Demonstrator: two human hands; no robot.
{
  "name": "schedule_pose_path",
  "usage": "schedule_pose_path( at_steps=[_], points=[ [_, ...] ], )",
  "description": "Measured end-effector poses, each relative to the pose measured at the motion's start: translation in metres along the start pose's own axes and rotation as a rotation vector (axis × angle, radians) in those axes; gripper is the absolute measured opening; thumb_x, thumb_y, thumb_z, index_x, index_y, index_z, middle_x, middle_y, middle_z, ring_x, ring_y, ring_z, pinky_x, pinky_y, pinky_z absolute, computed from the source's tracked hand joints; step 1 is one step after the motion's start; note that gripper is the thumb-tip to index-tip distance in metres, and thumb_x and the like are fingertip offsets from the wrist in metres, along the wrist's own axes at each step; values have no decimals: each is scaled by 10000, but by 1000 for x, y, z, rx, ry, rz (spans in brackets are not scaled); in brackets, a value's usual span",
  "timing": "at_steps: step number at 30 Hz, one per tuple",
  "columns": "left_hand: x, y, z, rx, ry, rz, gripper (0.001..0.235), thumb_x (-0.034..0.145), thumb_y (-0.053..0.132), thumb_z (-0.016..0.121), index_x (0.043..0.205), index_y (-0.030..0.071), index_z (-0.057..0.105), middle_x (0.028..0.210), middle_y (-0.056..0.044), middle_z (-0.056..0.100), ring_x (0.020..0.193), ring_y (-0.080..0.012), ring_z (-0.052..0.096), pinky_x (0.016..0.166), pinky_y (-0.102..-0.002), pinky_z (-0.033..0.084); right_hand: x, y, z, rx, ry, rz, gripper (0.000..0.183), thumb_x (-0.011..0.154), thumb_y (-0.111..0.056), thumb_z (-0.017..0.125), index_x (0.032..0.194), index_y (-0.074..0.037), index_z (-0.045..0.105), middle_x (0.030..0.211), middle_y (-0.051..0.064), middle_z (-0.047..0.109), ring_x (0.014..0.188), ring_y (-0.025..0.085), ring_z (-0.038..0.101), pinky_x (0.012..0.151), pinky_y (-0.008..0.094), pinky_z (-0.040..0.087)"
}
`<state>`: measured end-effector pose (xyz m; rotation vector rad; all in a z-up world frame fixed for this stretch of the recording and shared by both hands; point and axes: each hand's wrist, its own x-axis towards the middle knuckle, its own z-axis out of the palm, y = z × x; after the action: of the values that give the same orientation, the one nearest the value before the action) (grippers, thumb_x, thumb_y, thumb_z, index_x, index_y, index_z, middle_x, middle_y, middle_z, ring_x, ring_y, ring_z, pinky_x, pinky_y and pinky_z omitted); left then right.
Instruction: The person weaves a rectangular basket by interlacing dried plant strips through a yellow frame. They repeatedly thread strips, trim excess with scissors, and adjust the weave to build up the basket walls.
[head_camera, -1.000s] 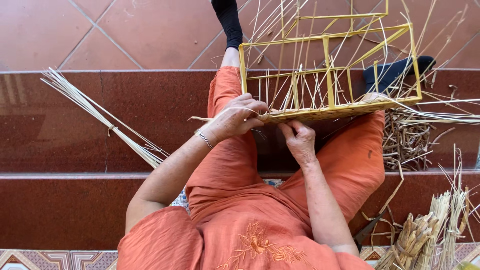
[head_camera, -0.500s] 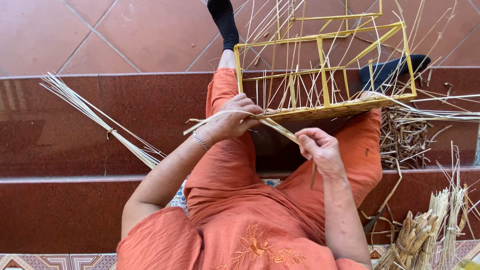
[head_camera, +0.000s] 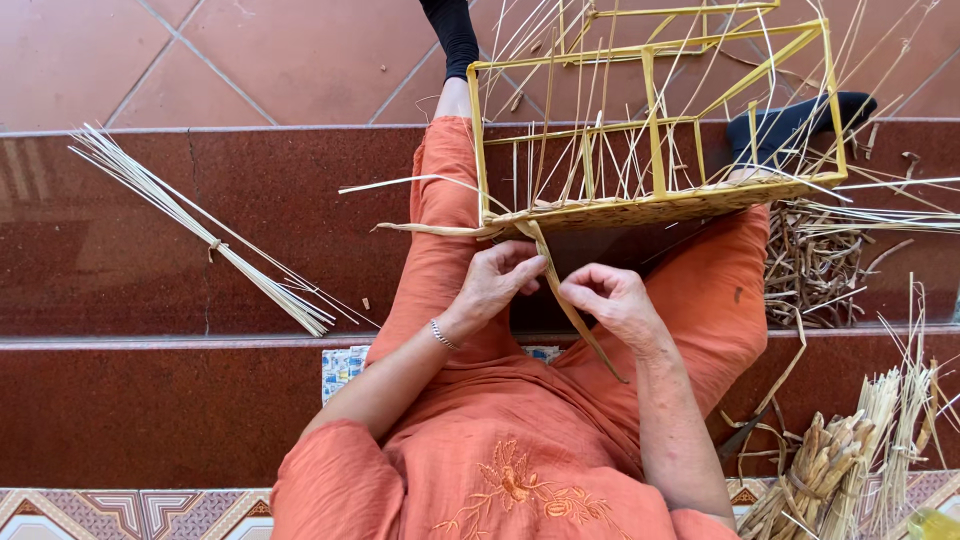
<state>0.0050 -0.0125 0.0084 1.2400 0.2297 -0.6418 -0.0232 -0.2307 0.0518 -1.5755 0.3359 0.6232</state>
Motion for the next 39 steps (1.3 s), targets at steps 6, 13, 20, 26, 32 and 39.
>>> schedule_pose_path(
  at_steps=[6, 13, 20, 26, 32, 39],
  points=[
    [4, -20, -7, -195, -106, 21, 277, 959, 170, 738, 1132, -44, 714, 957, -74, 757, 807, -113, 716, 726, -257, 613, 18, -11, 15, -77, 80, -110, 173, 885, -110, 788, 1030, -22, 753, 838, -16, 731, 725, 22, 632, 654, 191, 536],
    [4, -33, -8, -118, -2, -23, 184, 935, 102, 736, 1011, -55, 677, 880, -133, 739, 721, -158, 717, 656, -289, 606, 25, -3, 20, 39, -4, -134, 98, 964, -87, 725, 1019, -7, 728, 885, -1, 678, 796, 52, 596, 725, 226, 513],
    [-4, -16, -14, -284, 42, -14, 57, 917, 22, 624, 919, 5, 570, 976, -179, 743, 836, -235, 755, 773, -361, 644, 21, 10, 14, 716, -117, -152, 140, 1098, -159, 559, 1080, -22, 578, 883, 67, 627, 949, 221, 707, 930, 354, 538],
    [-33, 10, -18, -707, -62, -77, 69, 928, 74, 569, 887, 57, 516, 805, -131, 671, 808, -305, 733, 840, -436, 624, 29, 16, 2, 638, -31, -117, 230, 951, 10, 695, 1157, -41, 606, 883, 33, 604, 630, 94, 440, 721, 395, 496],
    [-51, 0, -22, -451, -194, -185, 118, 1038, 176, 595, 956, 107, 543, 685, 34, 437, 577, -97, 384, 565, -290, 374, 24, 5, -8, 1033, -62, -155, 293, 882, 13, 677, 1135, -97, 578, 891, 67, 650, 655, 106, 521, 697, 380, 597],
    [-78, 7, -47, -46, -342, -11, 412, 1153, 312, 476, 886, 38, 630, 967, -37, 693, 863, -75, 588, 803, -219, 486, 23, 5, -20, 27, 253, -314, 259, 893, 40, 757, 1114, -78, 692, 966, 57, 696, 761, 107, 610, 626, 297, 478]
  ],
)
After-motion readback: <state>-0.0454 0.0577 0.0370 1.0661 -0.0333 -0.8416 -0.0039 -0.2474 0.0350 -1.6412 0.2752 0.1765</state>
